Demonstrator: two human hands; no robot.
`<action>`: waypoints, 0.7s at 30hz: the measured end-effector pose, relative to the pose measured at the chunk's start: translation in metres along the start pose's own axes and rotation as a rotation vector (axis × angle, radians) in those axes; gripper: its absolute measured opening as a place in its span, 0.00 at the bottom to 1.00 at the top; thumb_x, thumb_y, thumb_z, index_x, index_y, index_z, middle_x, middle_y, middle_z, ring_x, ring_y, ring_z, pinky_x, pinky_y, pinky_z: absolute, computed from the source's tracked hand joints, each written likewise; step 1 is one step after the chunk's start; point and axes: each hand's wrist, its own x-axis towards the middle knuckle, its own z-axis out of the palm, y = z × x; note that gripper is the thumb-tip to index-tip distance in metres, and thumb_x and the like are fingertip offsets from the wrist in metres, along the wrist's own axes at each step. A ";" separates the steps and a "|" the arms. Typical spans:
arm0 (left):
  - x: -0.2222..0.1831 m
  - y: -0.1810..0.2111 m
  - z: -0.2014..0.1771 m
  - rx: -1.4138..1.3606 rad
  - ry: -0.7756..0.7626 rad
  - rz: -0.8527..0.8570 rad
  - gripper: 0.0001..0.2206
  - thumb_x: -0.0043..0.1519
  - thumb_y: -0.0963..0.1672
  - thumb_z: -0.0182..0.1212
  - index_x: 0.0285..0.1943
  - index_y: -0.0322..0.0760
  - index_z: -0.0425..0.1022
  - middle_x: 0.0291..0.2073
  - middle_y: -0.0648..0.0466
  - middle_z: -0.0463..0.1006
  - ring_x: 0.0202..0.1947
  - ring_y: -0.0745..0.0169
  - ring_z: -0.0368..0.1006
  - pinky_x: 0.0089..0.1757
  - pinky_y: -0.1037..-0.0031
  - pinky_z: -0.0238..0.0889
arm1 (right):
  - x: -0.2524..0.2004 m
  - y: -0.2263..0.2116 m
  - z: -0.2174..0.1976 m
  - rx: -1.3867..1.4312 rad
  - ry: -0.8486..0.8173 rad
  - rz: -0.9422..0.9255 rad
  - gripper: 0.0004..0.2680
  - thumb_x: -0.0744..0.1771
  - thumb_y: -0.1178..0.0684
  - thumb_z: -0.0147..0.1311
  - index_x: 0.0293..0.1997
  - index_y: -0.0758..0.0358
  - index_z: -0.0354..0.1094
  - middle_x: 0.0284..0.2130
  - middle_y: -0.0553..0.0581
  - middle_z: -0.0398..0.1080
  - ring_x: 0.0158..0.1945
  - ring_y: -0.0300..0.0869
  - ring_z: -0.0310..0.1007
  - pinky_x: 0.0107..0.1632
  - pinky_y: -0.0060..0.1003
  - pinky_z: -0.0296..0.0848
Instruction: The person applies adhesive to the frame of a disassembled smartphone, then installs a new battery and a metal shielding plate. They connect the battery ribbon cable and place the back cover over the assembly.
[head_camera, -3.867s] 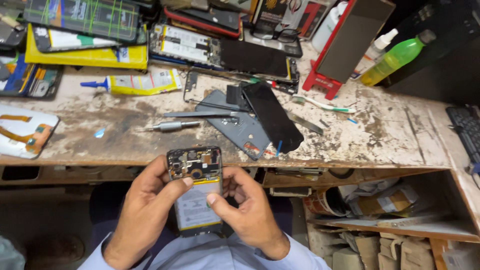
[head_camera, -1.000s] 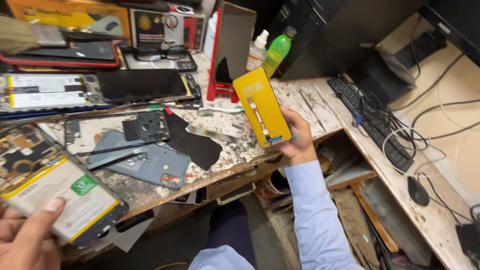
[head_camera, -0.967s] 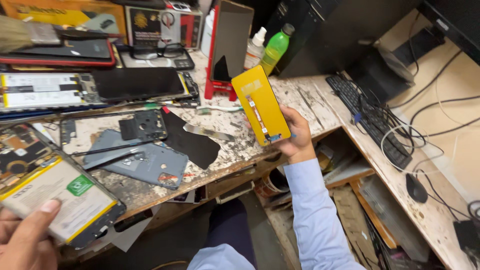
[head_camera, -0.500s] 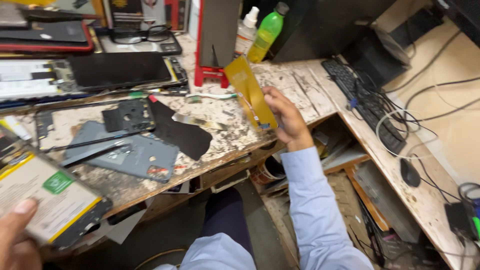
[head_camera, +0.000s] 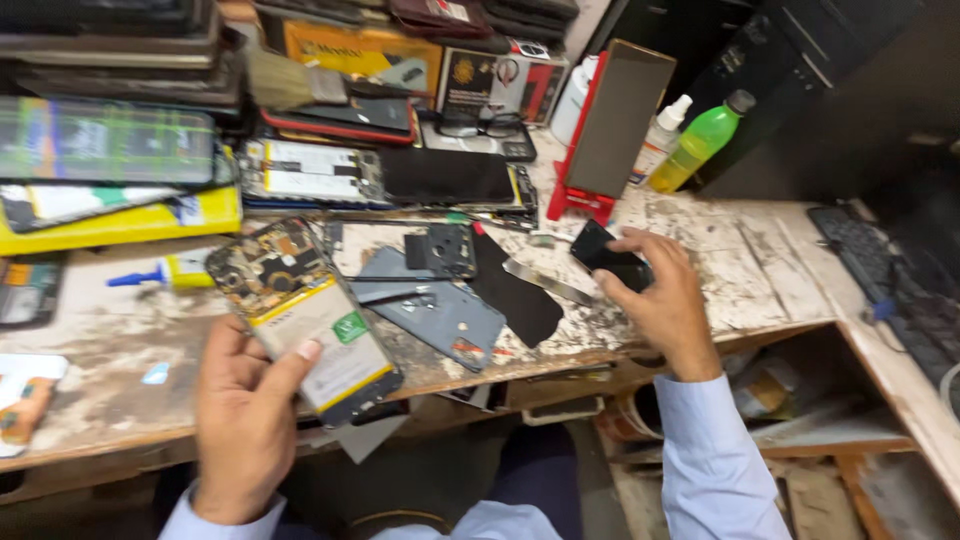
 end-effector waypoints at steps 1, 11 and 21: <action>0.001 0.000 0.000 0.007 0.007 0.004 0.19 0.63 0.33 0.54 0.65 0.27 0.62 0.52 0.41 0.78 0.51 0.58 0.76 0.53 0.70 0.69 | 0.004 -0.018 0.008 0.085 0.008 0.026 0.13 0.63 0.49 0.65 0.50 0.61 0.73 0.55 0.58 0.74 0.62 0.50 0.72 0.64 0.44 0.69; 0.000 0.001 -0.006 -0.061 0.029 0.013 0.20 0.64 0.34 0.54 0.66 0.27 0.61 0.54 0.40 0.77 0.54 0.57 0.76 0.55 0.68 0.69 | 0.076 -0.081 0.065 0.180 -0.398 -0.387 0.22 0.61 0.42 0.67 0.57 0.59 0.68 0.56 0.58 0.71 0.62 0.53 0.66 0.64 0.48 0.63; 0.002 0.002 -0.007 -0.081 -0.001 0.005 0.19 0.64 0.34 0.54 0.64 0.28 0.61 0.53 0.39 0.78 0.54 0.56 0.76 0.55 0.67 0.70 | 0.088 -0.085 0.071 0.076 -0.533 -0.367 0.26 0.60 0.41 0.67 0.62 0.56 0.65 0.58 0.58 0.69 0.64 0.53 0.63 0.65 0.50 0.59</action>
